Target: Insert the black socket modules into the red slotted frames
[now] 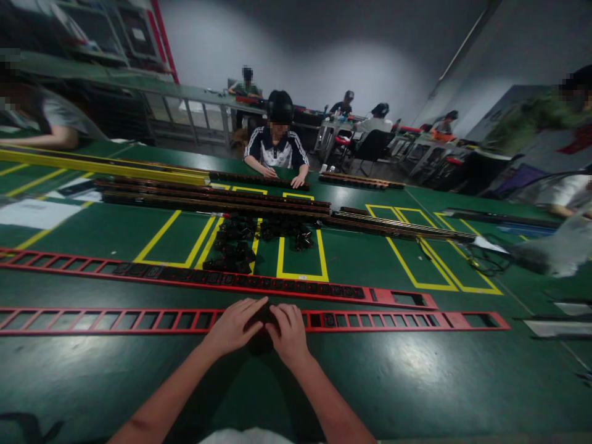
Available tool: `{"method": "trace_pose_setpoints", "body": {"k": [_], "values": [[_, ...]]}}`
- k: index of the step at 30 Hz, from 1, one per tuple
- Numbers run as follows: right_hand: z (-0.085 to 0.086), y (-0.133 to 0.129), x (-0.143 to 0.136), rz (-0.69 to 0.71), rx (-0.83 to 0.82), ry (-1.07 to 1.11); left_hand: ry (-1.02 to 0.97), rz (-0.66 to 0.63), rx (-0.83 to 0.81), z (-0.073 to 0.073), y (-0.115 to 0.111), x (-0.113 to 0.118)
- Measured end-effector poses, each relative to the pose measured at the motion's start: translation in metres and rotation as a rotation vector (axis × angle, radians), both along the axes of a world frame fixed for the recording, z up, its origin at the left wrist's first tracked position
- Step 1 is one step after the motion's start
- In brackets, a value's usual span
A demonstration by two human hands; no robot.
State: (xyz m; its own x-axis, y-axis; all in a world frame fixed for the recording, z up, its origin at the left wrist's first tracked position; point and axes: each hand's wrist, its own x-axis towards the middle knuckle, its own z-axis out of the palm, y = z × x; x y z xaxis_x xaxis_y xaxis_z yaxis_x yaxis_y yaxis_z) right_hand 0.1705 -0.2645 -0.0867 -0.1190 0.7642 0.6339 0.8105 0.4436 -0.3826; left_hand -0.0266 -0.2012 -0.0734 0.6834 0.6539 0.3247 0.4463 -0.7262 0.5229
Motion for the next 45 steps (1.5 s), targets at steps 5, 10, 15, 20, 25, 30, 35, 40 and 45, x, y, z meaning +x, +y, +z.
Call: {"method": "trace_pose_setpoints", "body": {"k": [5,10,15,20,25,30,35,40,45], "values": [[0.0,0.002,-0.001,0.02,-0.028,-0.041,0.029,0.002,-0.032,-0.001,0.0,0.002],[0.005,0.001,-0.004,0.016,-0.057,-0.04,0.117,0.037,-0.075,-0.004,-0.002,0.005],[0.01,0.0,-0.005,0.038,-0.084,-0.037,0.128,0.019,-0.139,0.003,0.0,0.007],[0.006,0.001,-0.003,0.044,-0.049,-0.009,0.117,-0.029,-0.111,0.009,-0.002,0.006],[0.0,0.005,0.0,0.048,0.026,0.026,0.031,0.056,-0.07,0.003,-0.003,0.006],[-0.001,0.006,0.001,0.073,0.068,0.04,-0.021,-0.002,-0.124,0.006,0.001,0.002],[0.0,0.004,0.0,0.095,0.015,-0.013,-0.019,-0.076,-0.18,0.015,0.004,-0.003],[0.001,0.002,0.0,0.114,0.022,-0.006,-0.029,-0.087,-0.204,0.02,0.004,-0.003],[0.001,0.001,-0.001,0.126,0.008,-0.01,-0.054,-0.035,-0.233,0.017,0.005,-0.001]]}}
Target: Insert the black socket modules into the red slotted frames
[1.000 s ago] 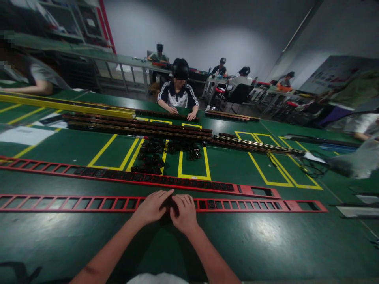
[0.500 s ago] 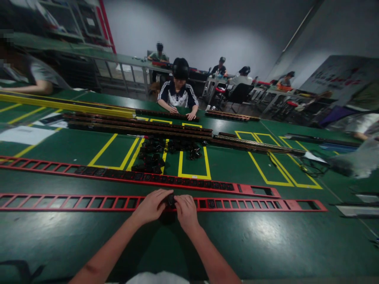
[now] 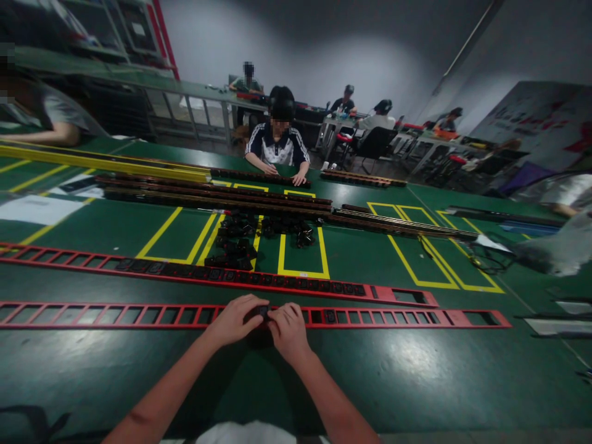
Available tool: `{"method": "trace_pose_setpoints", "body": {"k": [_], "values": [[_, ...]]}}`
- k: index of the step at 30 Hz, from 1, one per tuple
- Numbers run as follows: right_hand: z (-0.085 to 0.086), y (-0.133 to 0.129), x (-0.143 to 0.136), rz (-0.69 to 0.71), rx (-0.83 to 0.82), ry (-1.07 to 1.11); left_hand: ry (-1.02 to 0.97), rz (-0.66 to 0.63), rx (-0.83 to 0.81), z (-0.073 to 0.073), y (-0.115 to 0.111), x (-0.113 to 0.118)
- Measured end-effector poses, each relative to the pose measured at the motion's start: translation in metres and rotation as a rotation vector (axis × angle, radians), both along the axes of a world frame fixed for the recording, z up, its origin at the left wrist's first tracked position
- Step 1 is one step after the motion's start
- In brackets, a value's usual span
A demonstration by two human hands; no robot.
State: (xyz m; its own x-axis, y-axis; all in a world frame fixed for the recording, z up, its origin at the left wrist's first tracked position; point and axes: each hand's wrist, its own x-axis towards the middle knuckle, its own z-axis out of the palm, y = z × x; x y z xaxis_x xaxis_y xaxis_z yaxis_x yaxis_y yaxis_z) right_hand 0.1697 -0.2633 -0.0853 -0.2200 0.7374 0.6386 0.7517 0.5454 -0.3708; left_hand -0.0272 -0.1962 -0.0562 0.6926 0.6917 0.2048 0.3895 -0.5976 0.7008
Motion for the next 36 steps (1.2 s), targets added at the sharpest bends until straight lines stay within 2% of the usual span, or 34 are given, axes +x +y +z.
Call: {"method": "trace_pose_setpoints", "body": {"k": [8,15,23,30,36], "values": [[0.003,-0.001,-0.001,-0.03,0.008,-0.01,-0.05,-0.004,0.025,-0.004,0.002,0.002],[0.012,-0.003,-0.002,0.017,-0.051,-0.039,-0.062,-0.05,0.007,-0.003,0.005,0.0],[0.006,0.001,-0.004,-0.044,-0.035,-0.061,-0.05,0.013,0.006,0.0,0.001,0.003],[0.003,-0.001,-0.001,-0.039,0.053,-0.021,-0.059,-0.025,0.011,-0.003,0.003,0.001],[0.009,-0.003,-0.002,-0.069,-0.007,-0.017,0.017,-0.019,-0.017,-0.002,0.003,0.004]]}}
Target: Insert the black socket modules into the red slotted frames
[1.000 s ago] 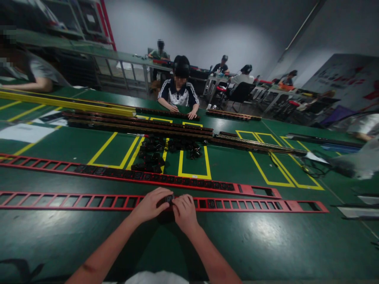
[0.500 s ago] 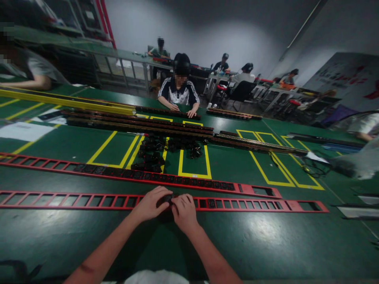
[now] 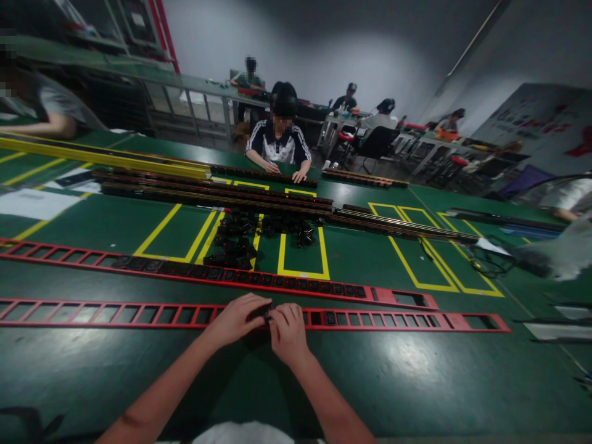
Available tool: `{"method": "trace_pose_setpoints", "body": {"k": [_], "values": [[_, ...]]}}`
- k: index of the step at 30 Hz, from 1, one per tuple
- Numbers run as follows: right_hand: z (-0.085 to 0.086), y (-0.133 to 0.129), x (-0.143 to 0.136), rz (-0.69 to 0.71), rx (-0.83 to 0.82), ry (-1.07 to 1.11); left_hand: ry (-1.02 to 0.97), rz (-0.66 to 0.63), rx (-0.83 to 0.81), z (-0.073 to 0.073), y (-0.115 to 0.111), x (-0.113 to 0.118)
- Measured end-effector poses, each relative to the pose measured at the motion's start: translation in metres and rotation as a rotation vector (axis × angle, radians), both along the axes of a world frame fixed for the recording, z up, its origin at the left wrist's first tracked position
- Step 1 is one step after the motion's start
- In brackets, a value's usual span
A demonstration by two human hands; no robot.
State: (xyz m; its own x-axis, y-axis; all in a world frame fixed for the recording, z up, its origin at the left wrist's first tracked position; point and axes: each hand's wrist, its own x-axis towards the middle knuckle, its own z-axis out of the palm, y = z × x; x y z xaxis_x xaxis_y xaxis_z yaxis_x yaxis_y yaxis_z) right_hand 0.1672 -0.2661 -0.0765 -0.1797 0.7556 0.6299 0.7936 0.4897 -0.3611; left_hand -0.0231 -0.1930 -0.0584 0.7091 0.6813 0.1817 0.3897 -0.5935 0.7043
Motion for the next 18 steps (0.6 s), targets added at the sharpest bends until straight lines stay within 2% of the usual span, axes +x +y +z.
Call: {"method": "trace_pose_setpoints", "body": {"k": [11,18], "values": [[0.002,-0.0018,0.0013,0.031,-0.036,0.012,0.04,-0.016,-0.032,0.0032,-0.0004,-0.0003],[0.0028,-0.0026,-0.0008,-0.022,-0.038,0.007,0.101,0.002,0.048,0.0005,-0.004,0.0061]]}}
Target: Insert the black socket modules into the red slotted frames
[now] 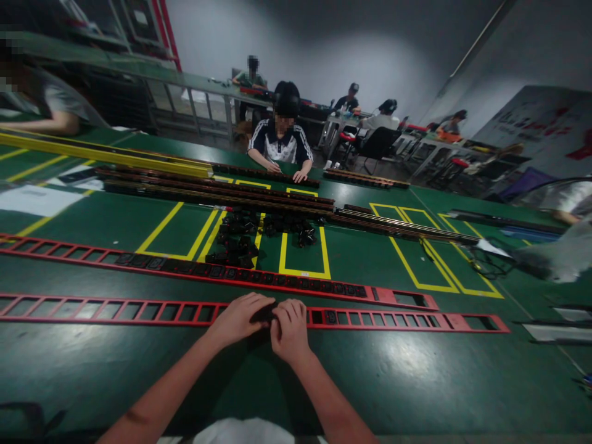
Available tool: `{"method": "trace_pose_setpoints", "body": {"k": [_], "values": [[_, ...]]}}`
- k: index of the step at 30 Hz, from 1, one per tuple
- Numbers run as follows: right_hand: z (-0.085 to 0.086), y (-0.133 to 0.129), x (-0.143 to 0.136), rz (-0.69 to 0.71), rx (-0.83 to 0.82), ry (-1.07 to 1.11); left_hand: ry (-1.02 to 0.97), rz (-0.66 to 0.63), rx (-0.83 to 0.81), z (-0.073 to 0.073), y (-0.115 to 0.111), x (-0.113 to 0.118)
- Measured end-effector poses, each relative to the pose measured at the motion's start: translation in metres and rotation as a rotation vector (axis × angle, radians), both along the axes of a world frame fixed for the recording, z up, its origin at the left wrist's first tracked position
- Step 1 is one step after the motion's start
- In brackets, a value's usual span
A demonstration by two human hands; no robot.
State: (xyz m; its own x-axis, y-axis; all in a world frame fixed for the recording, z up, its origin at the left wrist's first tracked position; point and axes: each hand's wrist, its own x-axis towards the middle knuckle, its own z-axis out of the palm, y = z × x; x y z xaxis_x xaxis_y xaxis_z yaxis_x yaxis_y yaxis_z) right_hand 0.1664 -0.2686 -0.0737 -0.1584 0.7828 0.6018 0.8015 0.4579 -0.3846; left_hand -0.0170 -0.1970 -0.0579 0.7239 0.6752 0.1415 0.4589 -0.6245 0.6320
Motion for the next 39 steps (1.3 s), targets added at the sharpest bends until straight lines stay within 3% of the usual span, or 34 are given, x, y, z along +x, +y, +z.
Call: {"method": "trace_pose_setpoints", "body": {"k": [6,16,23,39], "values": [[-0.002,0.001,0.0,-0.02,-0.008,-0.004,0.019,-0.017,0.065,-0.002,-0.003,0.001],[-0.004,-0.001,0.002,-0.14,0.036,0.007,-0.033,0.035,-0.032,0.009,-0.008,0.021],[-0.005,-0.003,0.004,-0.032,0.046,0.014,-0.039,-0.007,-0.033,0.012,-0.007,0.015],[-0.006,-0.006,0.004,-0.064,-0.032,-0.025,0.22,0.052,0.047,0.031,-0.013,0.025]]}}
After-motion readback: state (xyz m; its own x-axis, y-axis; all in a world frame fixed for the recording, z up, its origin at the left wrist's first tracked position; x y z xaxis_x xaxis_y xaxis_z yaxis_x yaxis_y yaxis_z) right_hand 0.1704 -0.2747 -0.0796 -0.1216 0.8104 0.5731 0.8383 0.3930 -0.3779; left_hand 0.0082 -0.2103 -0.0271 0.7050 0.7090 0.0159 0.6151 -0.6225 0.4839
